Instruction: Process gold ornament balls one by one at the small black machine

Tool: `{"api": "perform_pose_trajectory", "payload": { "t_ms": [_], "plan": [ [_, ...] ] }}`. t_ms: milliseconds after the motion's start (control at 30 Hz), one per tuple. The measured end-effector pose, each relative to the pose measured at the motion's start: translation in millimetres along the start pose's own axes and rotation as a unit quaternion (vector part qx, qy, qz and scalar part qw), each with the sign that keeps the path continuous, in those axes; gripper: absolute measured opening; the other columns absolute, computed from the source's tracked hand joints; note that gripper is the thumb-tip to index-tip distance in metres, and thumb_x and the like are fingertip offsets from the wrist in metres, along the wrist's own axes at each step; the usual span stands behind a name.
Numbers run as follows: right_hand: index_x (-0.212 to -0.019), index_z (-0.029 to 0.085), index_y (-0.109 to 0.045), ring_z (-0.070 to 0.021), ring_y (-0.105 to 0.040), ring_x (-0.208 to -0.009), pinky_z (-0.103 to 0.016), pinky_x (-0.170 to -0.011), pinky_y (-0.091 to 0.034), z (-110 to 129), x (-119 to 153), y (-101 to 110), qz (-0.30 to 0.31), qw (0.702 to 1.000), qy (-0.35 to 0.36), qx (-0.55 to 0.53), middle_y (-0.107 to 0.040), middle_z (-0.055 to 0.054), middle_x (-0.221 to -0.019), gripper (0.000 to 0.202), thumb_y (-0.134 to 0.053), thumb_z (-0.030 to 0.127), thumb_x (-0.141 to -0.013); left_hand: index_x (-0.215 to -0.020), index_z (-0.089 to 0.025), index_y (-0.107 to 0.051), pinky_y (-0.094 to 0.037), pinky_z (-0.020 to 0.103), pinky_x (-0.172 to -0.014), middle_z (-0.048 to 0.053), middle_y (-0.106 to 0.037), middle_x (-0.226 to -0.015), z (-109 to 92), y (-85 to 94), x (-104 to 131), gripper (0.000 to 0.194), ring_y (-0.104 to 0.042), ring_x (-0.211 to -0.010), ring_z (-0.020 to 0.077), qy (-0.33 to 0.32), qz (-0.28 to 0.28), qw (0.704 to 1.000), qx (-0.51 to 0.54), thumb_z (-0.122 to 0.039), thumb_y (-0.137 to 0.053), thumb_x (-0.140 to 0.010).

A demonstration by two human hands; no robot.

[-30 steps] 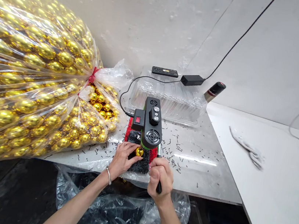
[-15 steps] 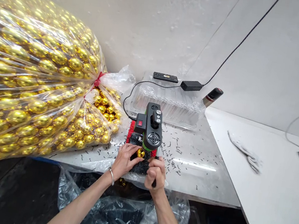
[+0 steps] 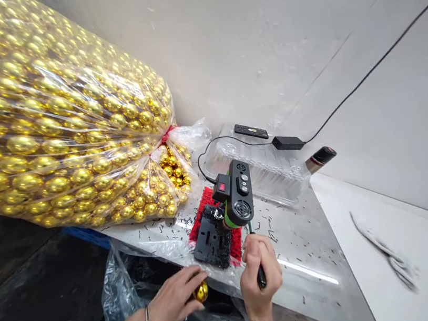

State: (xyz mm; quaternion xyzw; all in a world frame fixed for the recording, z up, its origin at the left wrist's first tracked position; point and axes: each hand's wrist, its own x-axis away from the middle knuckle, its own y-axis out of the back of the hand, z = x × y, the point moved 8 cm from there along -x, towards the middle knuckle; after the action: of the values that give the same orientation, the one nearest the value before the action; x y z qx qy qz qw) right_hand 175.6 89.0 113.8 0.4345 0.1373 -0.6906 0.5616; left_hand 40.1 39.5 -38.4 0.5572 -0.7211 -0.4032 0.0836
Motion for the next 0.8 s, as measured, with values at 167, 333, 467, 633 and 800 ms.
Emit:
{"api": "perform_pose_trajectory", "payload": {
  "t_ms": [167,333,467,633,800],
  "plan": [
    [-0.076,0.018,-0.047,-0.0116,-0.047,-0.065,-0.027,-0.058,-0.036,-1,6,-2,-0.008,1.000,0.016,-0.007,-0.049,-0.001,-0.071,0.020,-0.043,0.001,-0.086,-0.121,-0.019,-0.059,-0.049,0.037,-0.097,0.012,-0.062,-0.120,22,59.4,-46,0.035,-0.058,-0.113,0.0222,0.054,-0.087,0.991,-0.090,-0.037,-0.042,-0.096],
    [-0.075,0.019,-0.047,-0.0118,-0.047,-0.065,-0.027,-0.058,-0.037,-1,6,-2,-0.012,1.000,0.016,-0.004,-0.049,-0.001,-0.071,0.020,-0.043,0.003,-0.087,-0.113,-0.009,-0.061,-0.041,0.045,-0.100,0.019,-0.057,-0.123,78,140.1,-137,0.030,-0.051,-0.117,0.0288,0.214,-0.058,0.928,-0.300,-0.015,-0.038,-0.095],
    [-0.075,0.018,-0.047,-0.0118,-0.048,-0.066,-0.026,-0.059,-0.038,1,5,-3,-0.012,1.000,0.016,0.001,-0.049,-0.001,-0.071,0.020,-0.042,0.005,-0.088,-0.109,-0.010,-0.061,-0.049,0.045,-0.089,0.014,-0.061,-0.113,115,145.3,-176,0.024,-0.059,-0.105,0.0262,0.249,0.020,0.921,-0.300,-0.022,-0.058,-0.089],
    [-0.075,0.018,-0.049,-0.0122,-0.048,-0.065,-0.026,-0.058,-0.039,3,5,-3,-0.024,0.999,0.029,0.008,-0.050,-0.001,-0.069,0.020,-0.041,0.006,-0.089,-0.116,-0.014,-0.058,-0.052,0.044,-0.087,0.011,-0.059,-0.119,135,121.6,-192,0.032,-0.060,-0.104,0.0228,0.265,0.058,0.931,-0.246,-0.031,-0.060,-0.089],
    [-0.076,0.018,-0.049,-0.0120,-0.048,-0.065,-0.026,-0.058,-0.039,1,7,-3,-0.025,0.999,0.026,0.015,-0.050,-0.001,-0.070,0.020,-0.041,0.004,-0.088,-0.118,-0.016,-0.058,-0.052,0.042,-0.087,0.011,-0.058,-0.121,129,126.1,-200,0.032,-0.059,-0.104,0.0226,0.267,-0.037,0.955,-0.124,-0.032,-0.058,-0.090]
  ]
}}
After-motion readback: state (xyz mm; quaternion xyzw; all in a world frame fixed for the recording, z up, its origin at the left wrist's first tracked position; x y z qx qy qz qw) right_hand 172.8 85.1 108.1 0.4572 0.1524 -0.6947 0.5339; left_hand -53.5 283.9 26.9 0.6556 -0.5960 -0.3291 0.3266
